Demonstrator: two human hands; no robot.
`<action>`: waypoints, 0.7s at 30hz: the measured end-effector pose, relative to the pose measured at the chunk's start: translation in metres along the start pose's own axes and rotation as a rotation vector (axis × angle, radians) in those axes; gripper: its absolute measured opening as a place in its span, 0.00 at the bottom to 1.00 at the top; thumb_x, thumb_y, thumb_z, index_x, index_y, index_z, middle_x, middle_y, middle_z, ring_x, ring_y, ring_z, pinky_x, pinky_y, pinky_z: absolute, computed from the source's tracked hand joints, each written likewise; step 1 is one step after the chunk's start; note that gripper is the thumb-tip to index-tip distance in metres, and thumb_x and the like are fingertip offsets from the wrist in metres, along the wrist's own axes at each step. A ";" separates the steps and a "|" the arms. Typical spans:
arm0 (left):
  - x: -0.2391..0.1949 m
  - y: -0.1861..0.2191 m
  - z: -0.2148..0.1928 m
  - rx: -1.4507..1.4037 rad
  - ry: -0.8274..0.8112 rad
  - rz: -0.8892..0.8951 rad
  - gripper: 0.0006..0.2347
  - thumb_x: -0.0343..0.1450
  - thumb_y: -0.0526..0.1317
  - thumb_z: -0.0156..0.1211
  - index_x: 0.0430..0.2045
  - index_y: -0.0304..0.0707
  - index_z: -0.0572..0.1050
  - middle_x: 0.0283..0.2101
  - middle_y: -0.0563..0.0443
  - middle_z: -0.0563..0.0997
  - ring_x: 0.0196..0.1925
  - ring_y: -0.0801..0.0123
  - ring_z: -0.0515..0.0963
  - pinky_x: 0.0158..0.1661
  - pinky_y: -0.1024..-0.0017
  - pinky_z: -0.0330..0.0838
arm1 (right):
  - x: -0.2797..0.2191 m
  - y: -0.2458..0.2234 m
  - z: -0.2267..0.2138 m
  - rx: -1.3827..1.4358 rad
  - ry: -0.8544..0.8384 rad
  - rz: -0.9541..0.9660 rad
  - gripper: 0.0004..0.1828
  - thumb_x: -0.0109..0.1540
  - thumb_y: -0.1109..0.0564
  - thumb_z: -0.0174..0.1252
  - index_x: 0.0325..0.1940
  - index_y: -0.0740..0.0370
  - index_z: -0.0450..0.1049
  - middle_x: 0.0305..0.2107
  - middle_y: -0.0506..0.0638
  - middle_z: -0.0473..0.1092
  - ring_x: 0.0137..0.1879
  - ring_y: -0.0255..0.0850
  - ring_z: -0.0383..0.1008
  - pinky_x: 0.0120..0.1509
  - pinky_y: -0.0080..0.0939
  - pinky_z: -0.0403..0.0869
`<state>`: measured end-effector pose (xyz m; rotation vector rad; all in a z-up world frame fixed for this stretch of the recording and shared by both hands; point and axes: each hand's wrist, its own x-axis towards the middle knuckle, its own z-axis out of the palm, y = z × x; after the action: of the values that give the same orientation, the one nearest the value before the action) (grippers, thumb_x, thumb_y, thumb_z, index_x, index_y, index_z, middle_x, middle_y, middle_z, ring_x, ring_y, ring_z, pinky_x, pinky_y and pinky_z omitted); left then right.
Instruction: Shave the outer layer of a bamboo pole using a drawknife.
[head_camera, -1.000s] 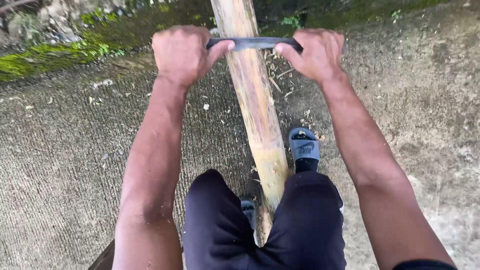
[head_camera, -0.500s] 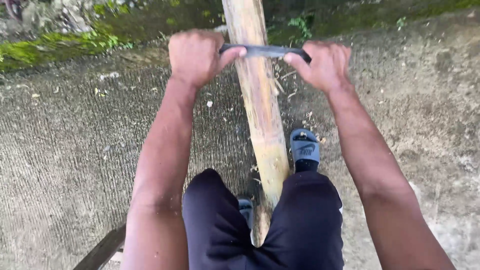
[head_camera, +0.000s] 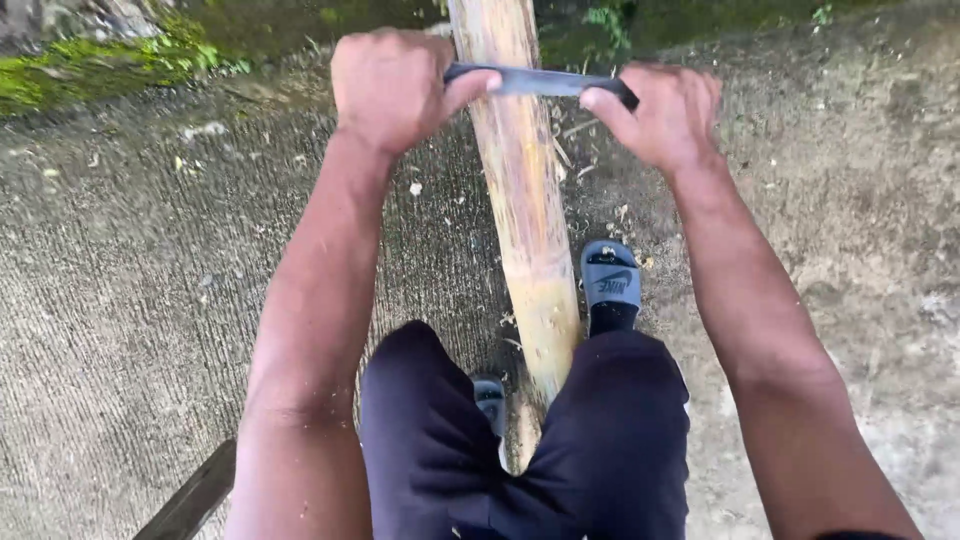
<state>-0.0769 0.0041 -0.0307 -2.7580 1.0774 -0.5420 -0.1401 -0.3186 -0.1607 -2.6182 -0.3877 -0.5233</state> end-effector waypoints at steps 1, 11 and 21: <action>-0.003 0.002 0.000 -0.036 0.033 -0.011 0.33 0.75 0.77 0.38 0.11 0.54 0.70 0.12 0.64 0.64 0.11 0.78 0.62 0.13 0.72 0.54 | -0.001 -0.003 -0.004 -0.012 0.001 -0.022 0.41 0.75 0.22 0.43 0.18 0.49 0.62 0.15 0.37 0.57 0.18 0.31 0.53 0.21 0.40 0.53; -0.100 0.103 -0.043 -0.317 -0.059 -0.190 0.29 0.75 0.68 0.48 0.10 0.48 0.69 0.13 0.59 0.67 0.13 0.72 0.65 0.16 0.69 0.60 | -0.107 -0.041 -0.046 0.045 -0.025 -0.130 0.41 0.77 0.22 0.37 0.21 0.50 0.62 0.17 0.38 0.56 0.23 0.29 0.54 0.29 0.35 0.57; -0.130 0.117 -0.045 -0.280 -0.108 -0.190 0.30 0.70 0.71 0.50 0.04 0.51 0.67 0.08 0.61 0.63 0.09 0.76 0.58 0.10 0.69 0.52 | -0.144 -0.054 -0.041 -0.045 -0.162 -0.023 0.41 0.64 0.17 0.35 0.12 0.48 0.57 0.09 0.38 0.52 0.14 0.33 0.47 0.18 0.41 0.48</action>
<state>-0.2559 0.0061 -0.0550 -3.1132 0.9360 -0.2748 -0.2987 -0.3168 -0.1674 -2.7117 -0.4629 -0.3312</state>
